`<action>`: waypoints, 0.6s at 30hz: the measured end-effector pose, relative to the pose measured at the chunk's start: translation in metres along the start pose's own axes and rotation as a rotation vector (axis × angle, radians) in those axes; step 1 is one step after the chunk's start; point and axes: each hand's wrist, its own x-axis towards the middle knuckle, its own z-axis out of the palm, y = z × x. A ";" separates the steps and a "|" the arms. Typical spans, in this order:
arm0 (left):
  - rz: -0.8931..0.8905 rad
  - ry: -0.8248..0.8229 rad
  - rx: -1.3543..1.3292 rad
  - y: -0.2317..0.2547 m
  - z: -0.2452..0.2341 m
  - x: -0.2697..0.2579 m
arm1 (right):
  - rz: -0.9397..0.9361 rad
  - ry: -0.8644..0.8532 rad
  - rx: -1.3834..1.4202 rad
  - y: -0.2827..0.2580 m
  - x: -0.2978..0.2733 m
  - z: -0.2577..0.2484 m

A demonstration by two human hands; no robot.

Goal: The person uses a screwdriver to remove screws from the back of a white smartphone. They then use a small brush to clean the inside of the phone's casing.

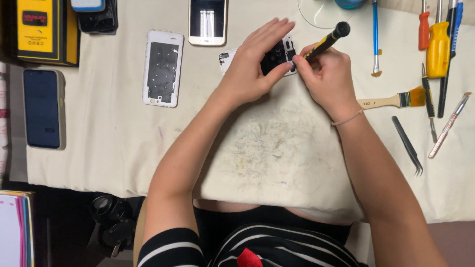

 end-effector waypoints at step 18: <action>0.597 0.422 0.022 0.047 0.011 0.039 | -0.100 0.270 -0.001 0.001 -0.001 0.011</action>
